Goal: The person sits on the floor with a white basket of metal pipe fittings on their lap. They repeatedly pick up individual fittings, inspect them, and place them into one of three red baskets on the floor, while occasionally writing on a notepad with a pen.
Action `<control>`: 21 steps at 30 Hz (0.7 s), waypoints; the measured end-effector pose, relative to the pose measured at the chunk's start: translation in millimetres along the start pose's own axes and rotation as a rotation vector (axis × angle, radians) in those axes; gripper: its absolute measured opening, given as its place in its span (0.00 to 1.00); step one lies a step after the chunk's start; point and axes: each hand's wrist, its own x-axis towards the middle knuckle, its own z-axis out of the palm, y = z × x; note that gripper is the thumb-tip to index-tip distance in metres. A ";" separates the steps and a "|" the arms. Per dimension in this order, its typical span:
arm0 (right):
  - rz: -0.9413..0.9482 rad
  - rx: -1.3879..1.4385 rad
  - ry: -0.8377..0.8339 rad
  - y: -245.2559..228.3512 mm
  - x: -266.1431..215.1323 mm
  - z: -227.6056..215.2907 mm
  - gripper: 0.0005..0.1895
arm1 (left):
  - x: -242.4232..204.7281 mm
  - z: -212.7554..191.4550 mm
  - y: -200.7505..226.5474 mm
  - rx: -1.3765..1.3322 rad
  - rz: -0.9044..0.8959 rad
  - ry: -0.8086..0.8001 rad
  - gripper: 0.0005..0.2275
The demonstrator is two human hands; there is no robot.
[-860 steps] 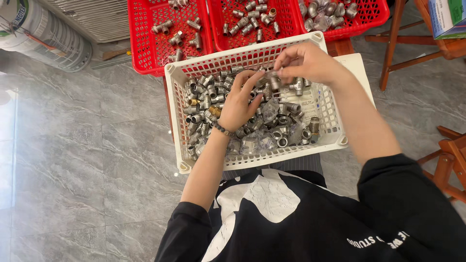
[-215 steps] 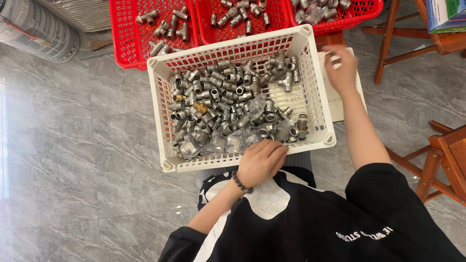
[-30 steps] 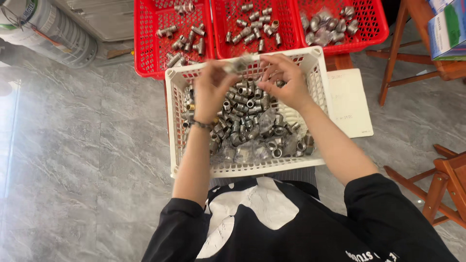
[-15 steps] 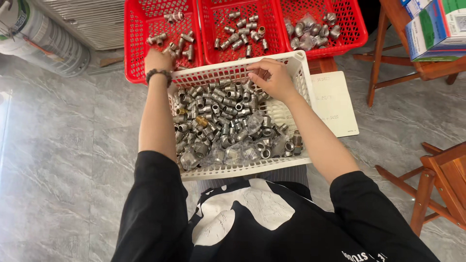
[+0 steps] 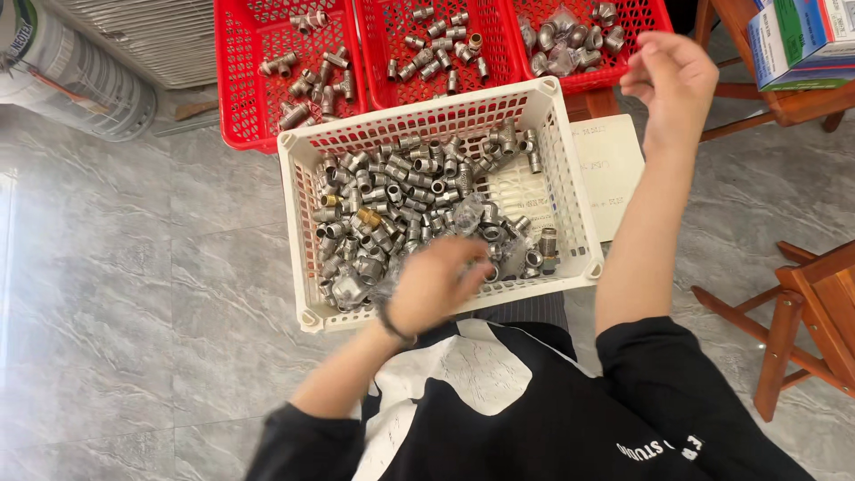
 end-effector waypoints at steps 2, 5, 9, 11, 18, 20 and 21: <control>0.047 -0.053 -0.023 20.3 1.0 -9.8 0.07 | -20.7 45.0 -7.6 -0.076 0.233 0.051 0.11; 0.216 -0.505 -0.049 84.0 -1.2 -22.8 0.14 | -36.4 84.2 -10.0 -0.068 0.272 0.107 0.10; 0.097 -0.500 -0.236 195.1 -8.6 -34.5 0.14 | -38.1 86.4 -12.4 0.047 0.356 0.192 0.06; 0.138 -0.537 -0.244 206.5 -19.2 -30.6 0.13 | -37.4 85.9 -12.1 -0.002 0.351 0.187 0.06; 0.053 -0.651 -0.280 192.8 -44.1 -33.5 0.12 | -38.8 89.0 -14.3 0.034 0.378 0.232 0.04; 0.033 -0.681 -0.291 185.2 -48.8 -35.4 0.12 | -37.6 88.7 -13.9 0.039 0.376 0.235 0.04; 0.011 -0.708 -0.302 181.4 -50.4 -35.8 0.11 | -37.3 87.5 -12.8 0.040 0.385 0.243 0.04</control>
